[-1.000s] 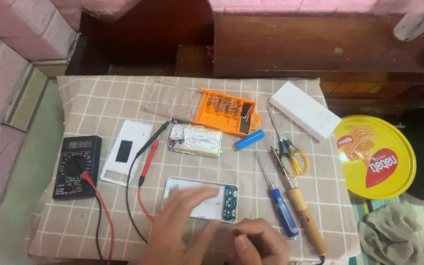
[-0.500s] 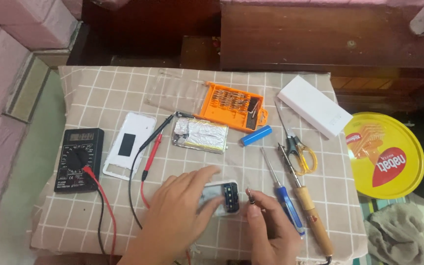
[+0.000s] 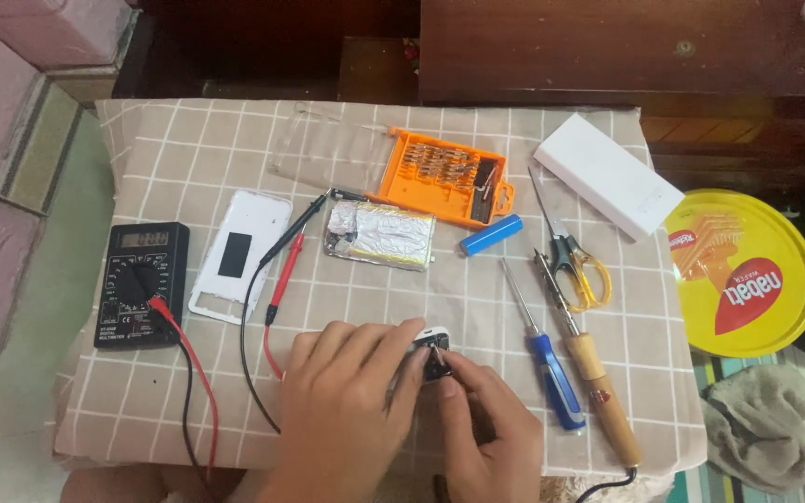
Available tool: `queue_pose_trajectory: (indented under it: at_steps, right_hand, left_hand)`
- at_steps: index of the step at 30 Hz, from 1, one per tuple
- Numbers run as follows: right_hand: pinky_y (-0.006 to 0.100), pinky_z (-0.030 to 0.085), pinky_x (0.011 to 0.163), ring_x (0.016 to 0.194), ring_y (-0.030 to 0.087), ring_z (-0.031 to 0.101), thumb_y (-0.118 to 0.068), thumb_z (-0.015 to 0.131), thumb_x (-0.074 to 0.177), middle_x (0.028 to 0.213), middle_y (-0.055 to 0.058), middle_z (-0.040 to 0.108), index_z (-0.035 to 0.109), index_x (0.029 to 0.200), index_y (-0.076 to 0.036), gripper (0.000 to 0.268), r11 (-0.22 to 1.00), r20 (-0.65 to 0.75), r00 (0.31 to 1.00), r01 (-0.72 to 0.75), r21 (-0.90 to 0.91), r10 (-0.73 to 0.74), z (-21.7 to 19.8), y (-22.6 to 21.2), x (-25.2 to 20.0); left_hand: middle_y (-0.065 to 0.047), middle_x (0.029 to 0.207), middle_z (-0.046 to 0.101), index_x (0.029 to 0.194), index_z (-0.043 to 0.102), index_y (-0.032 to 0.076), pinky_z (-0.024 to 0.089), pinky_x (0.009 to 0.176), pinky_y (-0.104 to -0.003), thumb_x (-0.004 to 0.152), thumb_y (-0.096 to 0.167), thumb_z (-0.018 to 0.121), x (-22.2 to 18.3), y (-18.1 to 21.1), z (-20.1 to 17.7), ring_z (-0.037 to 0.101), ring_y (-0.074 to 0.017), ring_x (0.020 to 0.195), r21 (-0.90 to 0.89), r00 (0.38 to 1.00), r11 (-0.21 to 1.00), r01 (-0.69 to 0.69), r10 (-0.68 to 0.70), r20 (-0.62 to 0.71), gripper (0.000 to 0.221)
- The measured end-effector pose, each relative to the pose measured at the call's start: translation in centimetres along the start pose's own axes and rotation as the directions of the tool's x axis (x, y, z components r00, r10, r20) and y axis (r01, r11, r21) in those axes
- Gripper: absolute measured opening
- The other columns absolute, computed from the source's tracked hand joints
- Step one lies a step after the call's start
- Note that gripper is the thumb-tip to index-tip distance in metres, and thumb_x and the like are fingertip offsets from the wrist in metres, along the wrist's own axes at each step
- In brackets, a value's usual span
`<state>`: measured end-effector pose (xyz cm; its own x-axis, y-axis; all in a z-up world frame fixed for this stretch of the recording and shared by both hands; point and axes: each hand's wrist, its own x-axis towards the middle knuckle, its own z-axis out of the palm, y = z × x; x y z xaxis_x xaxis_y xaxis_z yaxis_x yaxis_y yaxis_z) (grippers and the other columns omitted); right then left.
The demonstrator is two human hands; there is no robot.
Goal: Testing and disassembling a printed circuit board using a multimeter and screwdriver on a makeshift workbench.
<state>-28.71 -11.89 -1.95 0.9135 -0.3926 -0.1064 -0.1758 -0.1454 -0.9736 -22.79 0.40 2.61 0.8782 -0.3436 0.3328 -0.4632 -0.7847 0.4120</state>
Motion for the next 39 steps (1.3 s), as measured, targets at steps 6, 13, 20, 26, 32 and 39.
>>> queue_pose_trajectory:
  at_steps: [6, 13, 20, 26, 32, 39]
  right_hand:
    - [0.024, 0.063, 0.069, 0.078, 0.013, 0.078, -0.006, 0.066, 0.089, 0.096, 0.007, 0.088, 0.08, 0.114, -0.003, 0.029, 0.99, -0.015, 0.994, -0.106, 0.091, 0.107, -0.3, 1.2, -0.2]
    - [0.025, 0.064, 0.069, 0.078, 0.012, 0.078, -0.008, 0.066, 0.089, 0.096, 0.006, 0.088, 0.081, 0.114, -0.004, 0.029, 0.985, -0.004, 0.987, -0.159, 0.07, 0.16, -0.5, 0.5, -0.1]
    - [0.026, 0.052, 0.064, 0.074, 0.015, 0.069, -0.003, 0.064, 0.091, 0.088, 0.014, 0.082, 0.08, 0.119, 0.004, 0.032, 0.918, 0.082, 0.958, -0.287, 0.274, 0.275, -0.9, 1.0, 0.0]
    - [0.027, 0.029, 0.038, 0.046, 0.016, 0.047, -0.003, 0.064, 0.094, 0.07, 0.016, 0.069, 0.081, 0.121, 0.005, 0.033, 0.826, 0.138, 0.893, -0.449, 0.341, 0.429, -1.3, -0.3, 0.6]
    - [0.026, 0.029, 0.038, 0.048, 0.015, 0.048, -0.003, 0.064, 0.095, 0.072, 0.015, 0.069, 0.081, 0.122, 0.004, 0.034, 0.815, 0.172, 0.884, -0.468, 0.342, 0.435, -1.9, -0.3, 0.6]
    - [0.026, 0.016, 0.031, 0.037, 0.01, 0.031, -0.005, 0.056, 0.099, 0.077, 0.018, 0.057, 0.068, 0.129, 0.01, 0.036, 0.518, 0.442, 0.766, -0.642, 0.565, 0.467, -3.2, 0.2, 0.9]
  left_hand:
    - [0.002, 0.094, 0.072, 0.108, 0.075, 0.011, 0.041, 0.077, -0.034, 0.084, 0.015, 0.074, 0.0, 0.9, -0.1, 0.061, -0.0149, 0.082, 0.062, 0.997, 0.998, -0.022, 0.026, -0.071, 0.025]
    - [0.002, 0.098, 0.074, 0.11, 0.075, 0.011, 0.039, 0.081, -0.036, 0.086, 0.016, 0.074, -0.5, 1.0, 0.1, 0.061, -0.0151, 0.085, 0.084, 0.998, 0.996, -0.026, 0.03, -0.053, 0.024]
    - [0.002, 0.098, 0.074, 0.108, 0.075, 0.01, 0.04, 0.081, -0.036, 0.084, 0.014, 0.074, -0.6, 1.4, -0.2, 0.061, -0.0154, 0.084, 0.107, 0.996, 0.994, -0.027, 0.036, -0.083, 0.024]
    - [0.001, 0.1, 0.074, 0.109, 0.073, 0.01, 0.042, 0.081, -0.035, 0.086, 0.016, 0.073, -0.8, 1.4, -0.1, 0.065, -0.0156, 0.089, 0.113, 0.996, 0.993, -0.03, 0.039, -0.079, 0.023]
    - [-0.002, 0.101, 0.074, 0.107, 0.073, 0.007, 0.045, 0.078, -0.033, 0.085, 0.012, 0.073, -0.8, 1.7, -0.1, 0.068, -0.0163, 0.087, 0.082, 0.991, 0.995, -0.06, 0.069, -0.112, 0.023]
    - [-0.004, 0.094, 0.073, 0.104, 0.072, 0.004, 0.049, 0.061, -0.029, 0.083, 0.007, 0.074, -1.2, 1.6, -0.1, 0.067, -0.0157, 0.072, 0.043, 0.991, 0.994, -0.103, 0.106, -0.085, 0.021]
